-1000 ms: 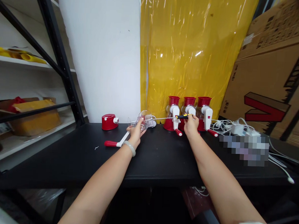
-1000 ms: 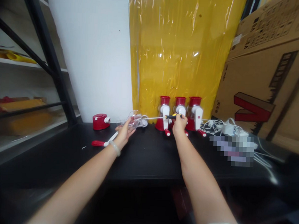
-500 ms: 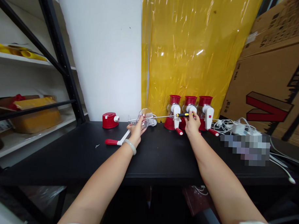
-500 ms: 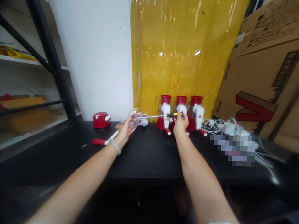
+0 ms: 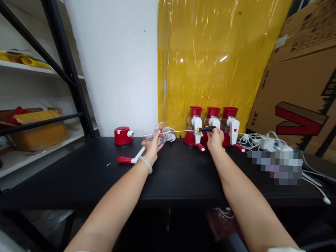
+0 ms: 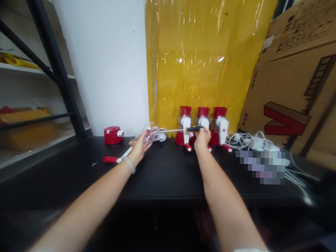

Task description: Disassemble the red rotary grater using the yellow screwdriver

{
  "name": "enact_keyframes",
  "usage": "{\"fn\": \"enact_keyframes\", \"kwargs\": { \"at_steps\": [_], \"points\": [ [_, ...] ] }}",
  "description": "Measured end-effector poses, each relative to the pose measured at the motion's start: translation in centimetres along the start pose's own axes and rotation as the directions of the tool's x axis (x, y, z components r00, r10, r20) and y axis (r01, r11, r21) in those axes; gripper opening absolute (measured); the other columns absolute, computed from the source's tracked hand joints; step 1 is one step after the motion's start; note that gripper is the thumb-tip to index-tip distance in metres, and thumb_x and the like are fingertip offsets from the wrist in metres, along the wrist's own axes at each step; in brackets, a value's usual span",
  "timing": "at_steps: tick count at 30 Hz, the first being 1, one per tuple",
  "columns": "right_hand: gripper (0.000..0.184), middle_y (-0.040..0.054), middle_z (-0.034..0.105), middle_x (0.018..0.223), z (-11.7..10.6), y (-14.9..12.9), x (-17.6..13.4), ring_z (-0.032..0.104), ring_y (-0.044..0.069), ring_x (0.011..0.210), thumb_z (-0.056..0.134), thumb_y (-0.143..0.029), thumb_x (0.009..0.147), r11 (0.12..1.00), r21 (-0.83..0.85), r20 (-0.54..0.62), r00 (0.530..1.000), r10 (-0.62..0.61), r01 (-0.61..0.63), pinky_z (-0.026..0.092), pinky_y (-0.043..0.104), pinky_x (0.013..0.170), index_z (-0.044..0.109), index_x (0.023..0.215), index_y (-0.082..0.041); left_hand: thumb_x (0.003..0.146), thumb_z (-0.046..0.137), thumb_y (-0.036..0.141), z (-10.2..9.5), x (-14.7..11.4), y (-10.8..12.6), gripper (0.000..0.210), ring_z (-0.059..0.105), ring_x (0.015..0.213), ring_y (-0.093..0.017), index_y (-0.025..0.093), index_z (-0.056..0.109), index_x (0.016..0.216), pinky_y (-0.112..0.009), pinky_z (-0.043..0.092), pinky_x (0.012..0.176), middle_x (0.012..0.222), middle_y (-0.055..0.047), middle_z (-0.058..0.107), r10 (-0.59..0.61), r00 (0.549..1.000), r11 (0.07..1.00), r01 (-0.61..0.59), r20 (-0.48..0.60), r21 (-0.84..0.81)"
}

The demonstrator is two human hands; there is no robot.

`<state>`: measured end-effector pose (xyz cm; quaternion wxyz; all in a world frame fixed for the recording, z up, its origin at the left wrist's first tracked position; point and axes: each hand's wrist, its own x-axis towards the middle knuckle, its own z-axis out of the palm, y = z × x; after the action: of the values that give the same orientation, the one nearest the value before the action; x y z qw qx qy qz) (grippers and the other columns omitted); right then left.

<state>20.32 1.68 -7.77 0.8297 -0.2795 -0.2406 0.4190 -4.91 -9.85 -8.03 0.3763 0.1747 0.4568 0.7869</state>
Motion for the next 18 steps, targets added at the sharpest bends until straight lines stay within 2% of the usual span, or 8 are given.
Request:
{"fn": "enact_keyframes", "kwargs": {
  "at_steps": [4, 7, 10, 13, 18],
  "points": [
    [0.027, -0.0054, 0.064, 0.075, 0.15, 0.24, -0.28, 0.067, 0.010, 0.069, 0.075, -0.038, 0.077, 0.998, 0.055, 0.017, 1.000, -0.022, 0.021, 0.056, 0.021, 0.065, 0.056, 0.088, -0.022, 0.076, 0.090, 0.038, -0.02, 0.16, -0.06, 0.072, 0.076, 0.090, -0.023, 0.027, 0.030, 0.116, -0.040, 0.066, 0.077, 0.108, -0.008, 0.066, 0.001, 1.000, 1.000, -0.001, 0.004, -0.021],
    [0.043, -0.0035, 0.067, 0.085, 0.16, 0.54, -0.35, 0.069, 0.011, 0.074, 0.084, -0.045, 0.069, 0.995, 0.034, -0.009, 0.996, -0.092, 0.093, 0.057, 0.022, 0.066, 0.054, 0.091, -0.023, 0.076, 0.090, 0.037, -0.06, 0.25, -0.09, 0.073, 0.075, 0.090, -0.024, 0.027, 0.030, 0.116, -0.041, 0.066, 0.076, 0.108, -0.008, 0.066, 0.012, 1.000, 1.000, -0.012, 0.009, -0.012],
    [0.048, -0.0016, 0.068, 0.092, 0.09, 0.65, -0.26, 0.071, 0.013, 0.082, 0.088, -0.042, 0.064, 0.994, 0.048, -0.001, 0.995, -0.096, 0.096, 0.060, 0.025, 0.072, 0.055, 0.094, -0.023, 0.075, 0.090, 0.038, -0.08, 0.23, -0.06, 0.073, 0.076, 0.091, -0.024, 0.026, 0.029, 0.115, -0.040, 0.066, 0.075, 0.110, -0.009, 0.066, 0.015, 1.000, 1.000, -0.014, 0.023, -0.021],
    [0.042, -0.0002, 0.068, 0.097, -0.01, 0.51, -0.17, 0.071, 0.014, 0.088, 0.085, -0.034, 0.068, 0.998, 0.033, 0.016, 0.999, -0.051, 0.051, 0.061, 0.027, 0.078, 0.059, 0.099, -0.021, 0.076, 0.089, 0.038, -0.11, 0.26, -0.10, 0.072, 0.076, 0.090, -0.023, 0.026, 0.030, 0.115, -0.039, 0.066, 0.074, 0.110, -0.009, 0.066, 0.014, 1.000, 1.000, -0.014, 0.012, -0.022],
    [0.035, -0.0034, 0.067, 0.091, -0.05, 0.13, -0.08, 0.068, 0.009, 0.075, 0.072, -0.023, 0.073, 0.999, -0.028, -0.048, 0.998, 0.030, -0.032, 0.057, 0.021, 0.066, 0.060, 0.106, -0.022, 0.076, 0.090, 0.039, -0.18, 0.49, -0.33, 0.074, 0.075, 0.089, -0.023, 0.026, 0.030, 0.117, -0.039, 0.066, 0.074, 0.107, -0.007, 0.066, 0.011, 1.000, 1.000, -0.011, 0.024, -0.005]
  ]
}}
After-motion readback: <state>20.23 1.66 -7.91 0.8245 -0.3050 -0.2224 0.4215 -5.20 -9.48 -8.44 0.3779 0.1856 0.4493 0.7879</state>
